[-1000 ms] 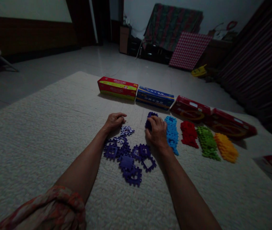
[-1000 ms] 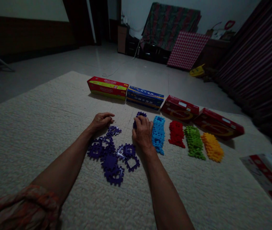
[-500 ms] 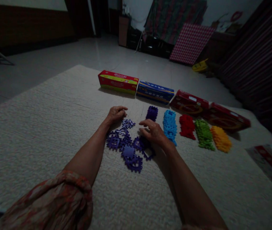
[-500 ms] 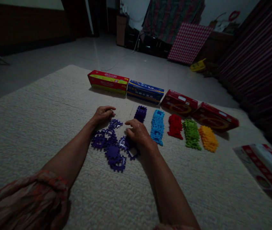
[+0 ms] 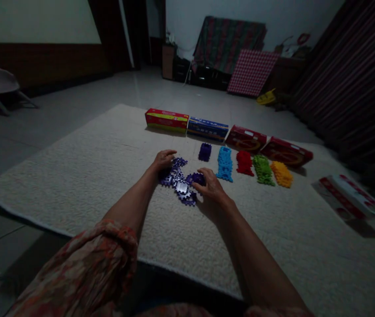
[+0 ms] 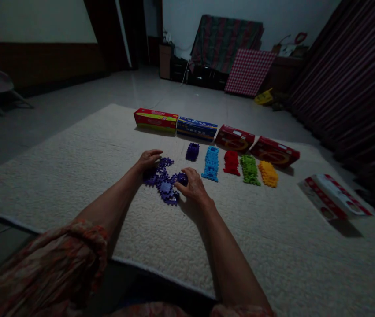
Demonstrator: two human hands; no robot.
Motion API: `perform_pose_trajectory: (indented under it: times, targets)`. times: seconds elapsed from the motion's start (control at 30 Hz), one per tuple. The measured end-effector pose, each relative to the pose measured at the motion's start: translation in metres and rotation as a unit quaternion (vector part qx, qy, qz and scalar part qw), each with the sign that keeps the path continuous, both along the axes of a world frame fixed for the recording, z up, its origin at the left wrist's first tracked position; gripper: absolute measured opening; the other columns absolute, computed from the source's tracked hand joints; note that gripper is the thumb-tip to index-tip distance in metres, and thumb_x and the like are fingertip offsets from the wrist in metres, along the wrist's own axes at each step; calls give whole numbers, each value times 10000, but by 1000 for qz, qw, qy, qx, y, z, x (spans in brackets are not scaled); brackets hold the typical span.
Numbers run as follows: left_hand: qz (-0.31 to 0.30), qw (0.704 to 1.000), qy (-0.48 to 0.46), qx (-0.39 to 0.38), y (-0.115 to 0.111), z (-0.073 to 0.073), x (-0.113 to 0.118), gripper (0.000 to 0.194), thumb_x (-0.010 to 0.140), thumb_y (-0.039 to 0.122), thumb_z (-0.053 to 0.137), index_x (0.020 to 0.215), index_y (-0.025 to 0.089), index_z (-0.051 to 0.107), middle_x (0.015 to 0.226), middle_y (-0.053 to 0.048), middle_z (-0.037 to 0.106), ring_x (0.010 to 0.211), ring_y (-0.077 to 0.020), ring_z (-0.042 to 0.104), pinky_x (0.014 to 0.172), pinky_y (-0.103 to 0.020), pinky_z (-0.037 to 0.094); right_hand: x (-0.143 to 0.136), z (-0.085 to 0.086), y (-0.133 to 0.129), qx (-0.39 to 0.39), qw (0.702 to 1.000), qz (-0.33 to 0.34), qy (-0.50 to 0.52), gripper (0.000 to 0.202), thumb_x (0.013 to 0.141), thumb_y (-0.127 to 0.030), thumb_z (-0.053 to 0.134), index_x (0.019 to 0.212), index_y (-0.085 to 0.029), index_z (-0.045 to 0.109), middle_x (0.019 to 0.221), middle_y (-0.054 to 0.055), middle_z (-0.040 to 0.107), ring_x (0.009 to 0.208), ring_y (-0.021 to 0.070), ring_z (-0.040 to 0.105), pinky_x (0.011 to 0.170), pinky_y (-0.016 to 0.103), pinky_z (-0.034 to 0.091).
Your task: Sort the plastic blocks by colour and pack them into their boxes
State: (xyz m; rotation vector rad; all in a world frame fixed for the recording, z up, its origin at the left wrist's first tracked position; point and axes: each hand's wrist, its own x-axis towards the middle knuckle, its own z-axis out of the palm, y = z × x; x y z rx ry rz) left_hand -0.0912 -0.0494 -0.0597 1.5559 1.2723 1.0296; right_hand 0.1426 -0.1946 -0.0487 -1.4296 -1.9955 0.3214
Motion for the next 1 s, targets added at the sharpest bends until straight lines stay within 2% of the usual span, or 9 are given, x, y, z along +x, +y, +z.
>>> perform_pose_trajectory:
  times: [0.07,0.2,0.3,0.4,0.57,0.73,1.0]
  targets:
    - [-4,997,61,41,-19,1,-9,423,773,286,553,1133,149,727,1049,-110,729,947,-235,690,875,-382,556,-6,0,-8,-11,1000,-11,-6,615,788,-385,738,1347,-215,549,1392,173,539,1320,323,500,1093,526,425]
    - [8,980,160,115,-57,1,-20,394,836,227,541,1187,154,702,1285,-145,669,1259,-273,574,1129,-426,402,-23,1,-25,-69,996,-52,-38,866,690,-479,812,1439,-215,467,1548,202,383,1433,390,335,1082,627,378]
    - [19,964,228,135,-79,-2,-16,421,901,241,509,1291,144,634,1367,-160,618,1319,-272,521,1158,-439,359,-37,-1,-37,-102,991,-71,-59,988,608,-499,857,1468,-255,436,1612,193,284,1453,442,260,1055,686,348]
    - [25,949,276,148,-89,-6,-6,448,936,264,493,1354,130,583,1378,-179,594,1330,-283,502,1144,-442,363,-46,-4,-46,-104,989,-77,-66,1024,589,-489,857,1485,-279,407,1632,177,245,1462,464,216,1072,708,287]
    - [32,940,302,155,-85,-8,11,471,951,282,482,1403,164,545,1362,-174,584,1316,-302,494,1114,-461,375,-48,-8,-48,-105,989,-81,-68,917,682,-472,763,1493,-238,405,1620,173,290,1478,430,208,1127,685,201]
    - [30,940,305,150,-66,-6,19,452,945,281,490,1380,189,568,1401,-158,565,1333,-298,476,1117,-454,360,-41,-8,-30,-76,994,-58,-55,825,715,-417,720,1467,-212,451,1574,185,380,1443,394,298,1110,656,258]
    - [5,946,285,155,-37,-4,29,400,935,263,499,1300,173,637,1327,-147,642,1289,-281,540,1120,-428,381,-33,-4,4,-29,998,-35,-53,770,701,-363,726,1415,-171,512,1485,186,497,1389,356,389,1115,587,299]
